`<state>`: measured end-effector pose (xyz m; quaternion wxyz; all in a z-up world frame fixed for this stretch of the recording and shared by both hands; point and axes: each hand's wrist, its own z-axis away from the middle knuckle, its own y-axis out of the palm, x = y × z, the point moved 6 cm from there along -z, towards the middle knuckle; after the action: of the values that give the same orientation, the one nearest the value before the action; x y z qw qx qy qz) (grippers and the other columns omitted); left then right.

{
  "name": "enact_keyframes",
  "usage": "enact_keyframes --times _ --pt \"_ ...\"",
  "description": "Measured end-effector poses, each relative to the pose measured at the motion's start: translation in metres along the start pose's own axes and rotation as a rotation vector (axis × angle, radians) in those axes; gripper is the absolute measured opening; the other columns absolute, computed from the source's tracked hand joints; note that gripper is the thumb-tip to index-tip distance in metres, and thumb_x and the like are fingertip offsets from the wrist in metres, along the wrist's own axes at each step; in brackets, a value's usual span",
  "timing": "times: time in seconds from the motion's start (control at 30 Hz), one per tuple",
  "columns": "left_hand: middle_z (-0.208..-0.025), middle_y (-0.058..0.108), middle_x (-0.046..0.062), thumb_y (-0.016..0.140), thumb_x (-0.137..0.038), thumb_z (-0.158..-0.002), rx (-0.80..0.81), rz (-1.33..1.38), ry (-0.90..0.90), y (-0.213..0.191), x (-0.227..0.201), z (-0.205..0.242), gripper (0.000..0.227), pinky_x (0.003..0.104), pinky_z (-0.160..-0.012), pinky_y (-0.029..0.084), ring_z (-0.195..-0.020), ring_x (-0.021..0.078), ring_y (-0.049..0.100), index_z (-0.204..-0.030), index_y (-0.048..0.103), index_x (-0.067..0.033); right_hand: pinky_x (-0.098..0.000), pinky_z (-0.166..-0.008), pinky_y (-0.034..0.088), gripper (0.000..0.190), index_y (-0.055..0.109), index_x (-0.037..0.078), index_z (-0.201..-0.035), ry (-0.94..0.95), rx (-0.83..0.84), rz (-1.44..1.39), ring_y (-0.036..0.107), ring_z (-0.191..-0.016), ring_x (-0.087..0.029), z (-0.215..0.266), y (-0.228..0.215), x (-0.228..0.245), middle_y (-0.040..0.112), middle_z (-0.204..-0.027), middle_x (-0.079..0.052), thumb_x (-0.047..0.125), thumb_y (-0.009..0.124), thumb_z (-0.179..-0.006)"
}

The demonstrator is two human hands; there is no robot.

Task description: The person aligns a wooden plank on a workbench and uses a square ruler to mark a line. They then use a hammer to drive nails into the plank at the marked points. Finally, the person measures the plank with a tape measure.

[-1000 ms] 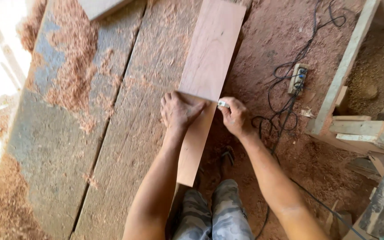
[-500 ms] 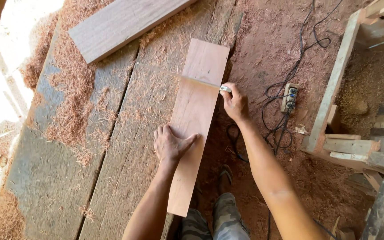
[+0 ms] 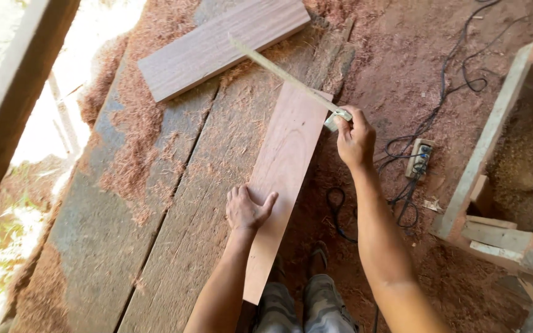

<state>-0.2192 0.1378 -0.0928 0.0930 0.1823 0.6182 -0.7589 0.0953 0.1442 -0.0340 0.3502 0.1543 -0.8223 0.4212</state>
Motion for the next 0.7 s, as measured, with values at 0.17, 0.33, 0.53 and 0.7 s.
enact_keyframes --times 0.17,0.33,0.53,0.7 --pt "-0.106 0.064 0.014 0.057 -0.052 -0.096 -0.085 0.108 -0.041 0.024 0.022 -0.001 0.046 0.048 -0.094 0.049 -0.110 0.0344 0.059 -0.103 0.069 -0.0079 -0.0355 -0.066 0.058 0.019 0.070 0.005 -0.117 0.052 0.130 -0.094 0.074 -0.079 -0.025 0.006 0.029 0.083 0.075 -0.096 -0.015 0.016 0.067 -0.102" --pt "-0.106 0.064 0.015 0.066 -0.053 -0.082 -0.042 -0.008 -0.006 0.024 0.024 0.002 0.051 0.047 -0.088 0.050 -0.108 0.0356 0.058 -0.103 0.068 -0.0071 -0.0335 -0.066 0.058 0.015 0.066 0.008 -0.114 -0.011 0.204 -0.362 0.072 -0.079 -0.022 0.056 0.146 0.134 0.073 -0.095 -0.010 0.019 0.062 -0.105" --pt "-0.105 0.063 0.016 0.070 -0.051 -0.074 0.048 0.005 0.181 0.025 0.000 0.035 0.054 0.046 -0.085 0.051 -0.104 0.0364 0.058 -0.104 0.067 -0.0059 -0.0384 -0.065 0.058 0.018 0.063 0.005 -0.114 0.334 0.617 -0.523 0.070 -0.078 -0.024 0.121 0.272 0.169 0.071 -0.093 -0.013 0.016 0.059 -0.101" --pt "-0.106 0.062 0.017 0.069 -0.050 -0.077 0.254 0.084 0.577 0.023 0.016 0.084 0.054 0.045 -0.084 0.051 -0.104 0.0356 0.058 -0.107 0.066 -0.0045 -0.0451 -0.072 0.057 0.021 0.066 0.001 -0.108 0.634 0.700 -0.591 0.071 -0.081 -0.029 0.176 0.376 0.127 0.073 -0.089 -0.019 0.020 0.059 -0.102"
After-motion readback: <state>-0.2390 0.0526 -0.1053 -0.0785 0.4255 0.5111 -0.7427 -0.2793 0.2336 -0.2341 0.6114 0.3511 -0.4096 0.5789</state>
